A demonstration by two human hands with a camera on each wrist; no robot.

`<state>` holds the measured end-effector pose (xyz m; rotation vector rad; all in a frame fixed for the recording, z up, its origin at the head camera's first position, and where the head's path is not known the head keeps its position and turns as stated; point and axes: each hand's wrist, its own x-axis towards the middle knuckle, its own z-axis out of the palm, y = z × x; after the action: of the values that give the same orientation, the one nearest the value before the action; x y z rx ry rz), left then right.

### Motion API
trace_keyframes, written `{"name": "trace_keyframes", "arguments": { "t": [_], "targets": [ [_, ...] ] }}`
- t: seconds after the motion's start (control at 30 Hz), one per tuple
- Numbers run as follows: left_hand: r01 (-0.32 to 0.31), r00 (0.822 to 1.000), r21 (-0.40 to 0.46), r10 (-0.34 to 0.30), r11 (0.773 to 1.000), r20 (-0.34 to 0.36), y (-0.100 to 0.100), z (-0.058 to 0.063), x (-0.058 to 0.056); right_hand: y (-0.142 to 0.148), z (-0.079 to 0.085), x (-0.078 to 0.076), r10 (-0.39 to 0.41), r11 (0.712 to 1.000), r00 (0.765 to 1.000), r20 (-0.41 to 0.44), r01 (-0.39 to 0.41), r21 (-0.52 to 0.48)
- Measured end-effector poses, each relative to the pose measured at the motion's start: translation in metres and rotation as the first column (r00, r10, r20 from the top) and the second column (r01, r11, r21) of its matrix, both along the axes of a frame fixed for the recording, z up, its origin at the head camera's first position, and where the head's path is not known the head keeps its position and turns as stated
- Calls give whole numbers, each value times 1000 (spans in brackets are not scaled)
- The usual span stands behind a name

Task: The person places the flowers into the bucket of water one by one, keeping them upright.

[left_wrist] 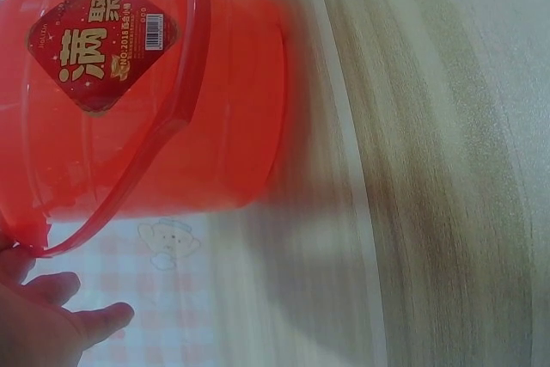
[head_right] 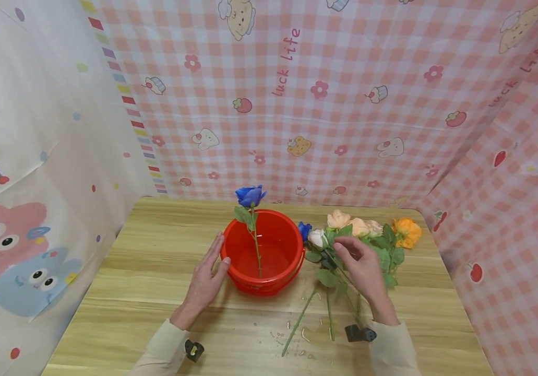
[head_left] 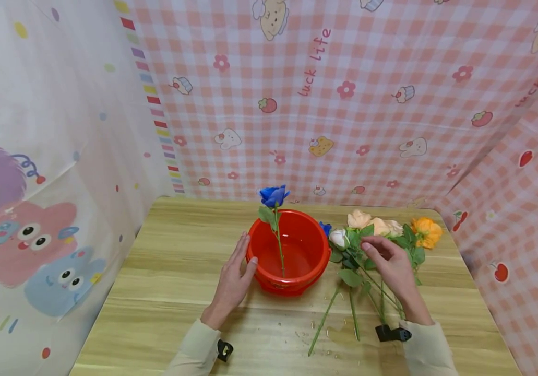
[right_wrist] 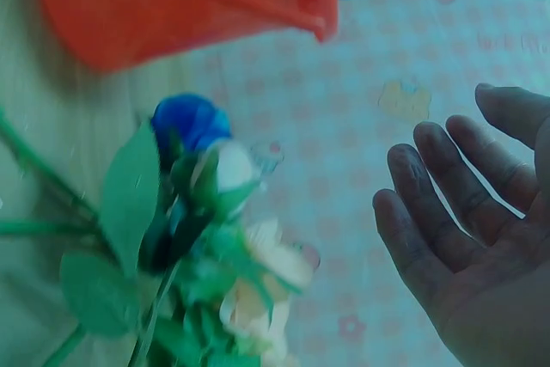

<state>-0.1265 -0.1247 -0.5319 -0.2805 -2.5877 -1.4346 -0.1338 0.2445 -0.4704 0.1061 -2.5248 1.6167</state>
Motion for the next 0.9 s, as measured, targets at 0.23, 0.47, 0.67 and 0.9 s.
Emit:
{"name": "trace_keyframes", "arguments": {
  "t": [0.23, 0.47, 0.67, 0.9],
  "targets": [
    [-3, 1000, 0, 3, 1000, 1, 1, 0, -1, 25, -13, 6, -2, 1000, 1000, -9, 2, 3],
    [-2, 1000, 0, 2, 1000, -1, 1, 0, 0, 44, -24, 11, 8, 998, 1000, 27, -10, 55],
    [-10, 1000, 7, 10, 1000, -3, 1, -1, 0, 55, -32, 13, -10, 983, 991, 130, -15, 183],
    [-14, 1000, 2, 14, 1000, -14, 1, -1, -1, 64, -43, 13, 27, 963, 986, 167, -71, 262]
  ]
}}
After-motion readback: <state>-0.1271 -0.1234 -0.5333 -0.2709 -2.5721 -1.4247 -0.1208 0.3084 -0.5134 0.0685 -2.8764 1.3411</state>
